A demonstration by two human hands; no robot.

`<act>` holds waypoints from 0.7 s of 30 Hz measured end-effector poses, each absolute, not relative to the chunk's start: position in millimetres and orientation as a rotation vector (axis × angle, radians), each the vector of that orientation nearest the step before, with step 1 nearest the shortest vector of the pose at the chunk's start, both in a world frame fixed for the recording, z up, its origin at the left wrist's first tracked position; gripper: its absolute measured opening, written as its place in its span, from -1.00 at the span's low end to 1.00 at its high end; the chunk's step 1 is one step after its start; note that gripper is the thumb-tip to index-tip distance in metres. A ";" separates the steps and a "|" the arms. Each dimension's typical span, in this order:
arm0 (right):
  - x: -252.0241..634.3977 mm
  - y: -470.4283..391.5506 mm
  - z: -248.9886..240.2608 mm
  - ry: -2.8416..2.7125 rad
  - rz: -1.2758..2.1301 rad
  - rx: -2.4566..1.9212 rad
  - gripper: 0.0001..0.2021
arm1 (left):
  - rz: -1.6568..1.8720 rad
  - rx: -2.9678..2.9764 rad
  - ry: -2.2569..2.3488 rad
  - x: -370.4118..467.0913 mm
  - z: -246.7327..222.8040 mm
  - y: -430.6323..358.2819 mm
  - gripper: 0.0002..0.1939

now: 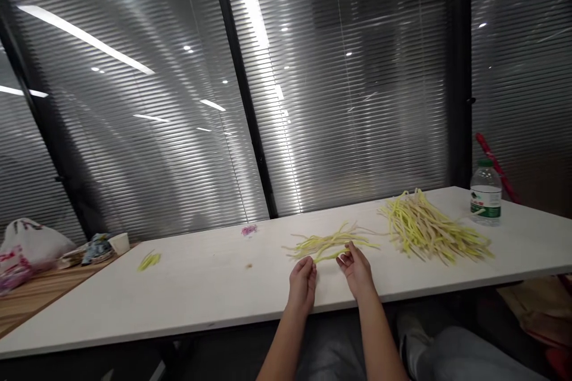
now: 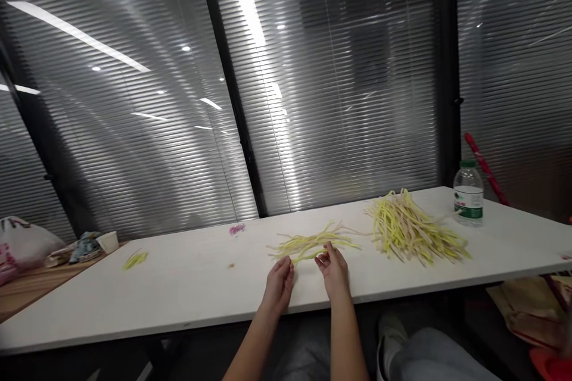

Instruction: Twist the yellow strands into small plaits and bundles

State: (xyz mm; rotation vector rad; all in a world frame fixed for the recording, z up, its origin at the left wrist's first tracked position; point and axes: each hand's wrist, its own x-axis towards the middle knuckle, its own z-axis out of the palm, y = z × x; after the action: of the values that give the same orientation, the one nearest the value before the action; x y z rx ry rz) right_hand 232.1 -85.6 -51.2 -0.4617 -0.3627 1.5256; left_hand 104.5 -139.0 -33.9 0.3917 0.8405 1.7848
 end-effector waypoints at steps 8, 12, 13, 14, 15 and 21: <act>227.8 -87.2 -53.4 -0.486 1.453 -0.450 -0.64 | 1.787 0.378 0.785 104.8 -36.8 -137.3 -0.89; 224.5 -91.3 -53.8 -0.390 1.463 -0.393 -0.62 | 1.775 0.380 0.743 106.3 -37.2 -138.2 -0.87; 225.1 -92.4 -54.0 -0.354 1.472 -0.362 -0.61 | 1.762 0.389 0.738 106.5 -37.4 -138.4 -0.86; 225.9 -93.4 -54.2 -0.317 1.480 -0.327 -0.59 | 1.751 0.396 0.736 106.7 -37.7 -138.4 -0.85; 226.9 -94.4 -54.3 -0.281 1.482 -0.292 -0.57 | 1.745 0.398 0.738 106.7 -38.1 -138.2 -0.84; 226.9 -98.1 -54.0 -0.276 1.462 -0.274 -0.56 | 1.730 0.429 0.716 105.9 -42.1 -134.4 -0.81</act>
State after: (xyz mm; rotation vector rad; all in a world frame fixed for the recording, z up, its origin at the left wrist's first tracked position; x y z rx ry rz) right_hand 226.9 -98.1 -54.0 -0.2739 -0.2763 1.4622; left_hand 105.9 -134.4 -42.1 0.4287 0.7165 1.7296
